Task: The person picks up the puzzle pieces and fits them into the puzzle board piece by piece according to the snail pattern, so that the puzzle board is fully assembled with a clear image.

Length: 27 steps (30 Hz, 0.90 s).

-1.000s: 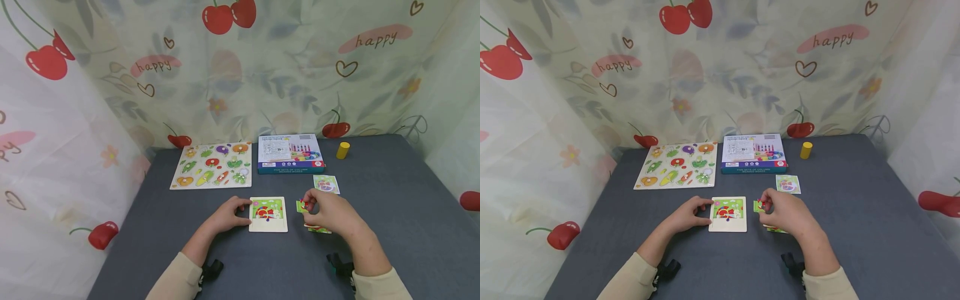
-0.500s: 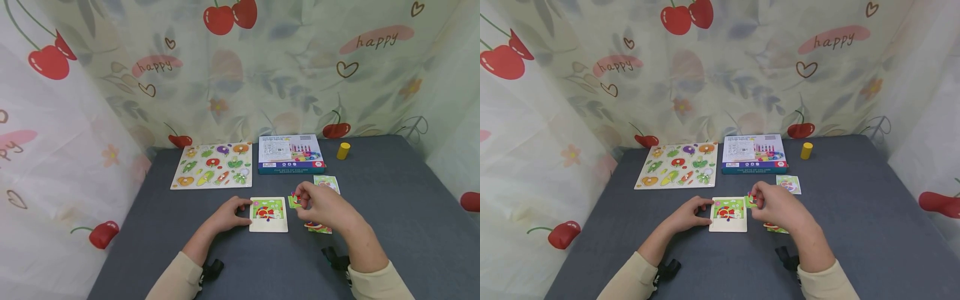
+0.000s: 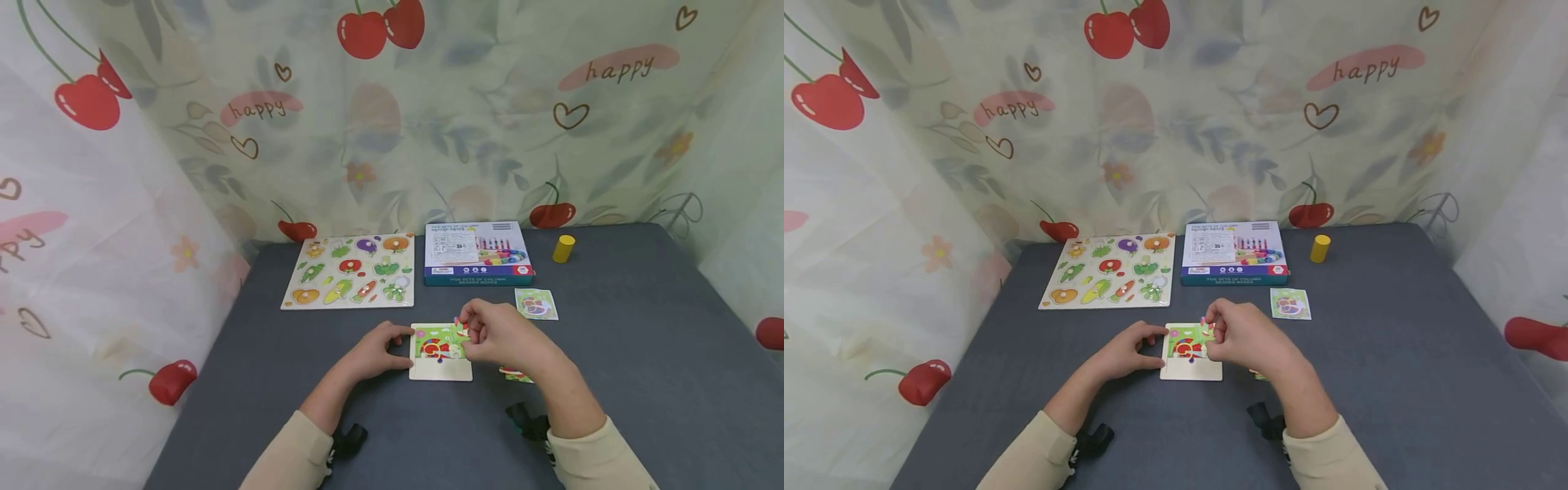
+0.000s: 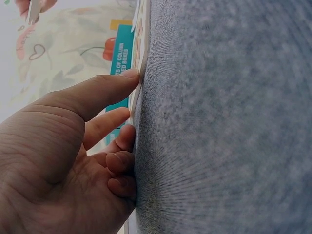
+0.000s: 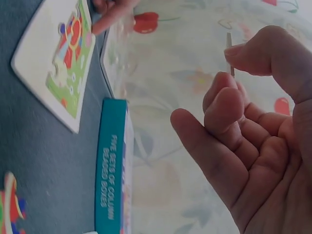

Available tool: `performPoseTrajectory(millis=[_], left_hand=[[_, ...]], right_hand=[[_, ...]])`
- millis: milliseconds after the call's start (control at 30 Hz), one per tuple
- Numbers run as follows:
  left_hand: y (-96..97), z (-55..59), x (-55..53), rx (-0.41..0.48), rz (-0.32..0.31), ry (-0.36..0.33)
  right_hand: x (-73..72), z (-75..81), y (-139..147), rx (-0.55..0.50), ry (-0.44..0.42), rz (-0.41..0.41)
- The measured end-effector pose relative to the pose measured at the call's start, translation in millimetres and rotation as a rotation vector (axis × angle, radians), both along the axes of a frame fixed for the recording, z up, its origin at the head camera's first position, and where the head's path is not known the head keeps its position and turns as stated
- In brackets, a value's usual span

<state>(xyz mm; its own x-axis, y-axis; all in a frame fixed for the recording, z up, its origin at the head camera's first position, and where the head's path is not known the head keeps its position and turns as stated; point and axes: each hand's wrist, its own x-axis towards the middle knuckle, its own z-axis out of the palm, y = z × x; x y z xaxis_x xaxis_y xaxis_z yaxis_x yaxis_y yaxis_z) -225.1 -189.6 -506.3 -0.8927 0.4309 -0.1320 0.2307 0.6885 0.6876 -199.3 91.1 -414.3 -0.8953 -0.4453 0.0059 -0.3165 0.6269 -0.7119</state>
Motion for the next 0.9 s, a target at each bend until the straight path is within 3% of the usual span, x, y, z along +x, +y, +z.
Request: performPoseTrajectory(millis=[500, 900], left_hand=[[-1.1, -2.0, -0.6, 0.011, 0.005, 0.000], [-1.4, -0.6, -0.1, 0.026, -0.004, 0.008]], right_hand=[[-4.4, -27.4, -32, -0.102, -0.105, -0.006], [-12.2, -61.5, -50, -0.069, -0.115, 0.073]])
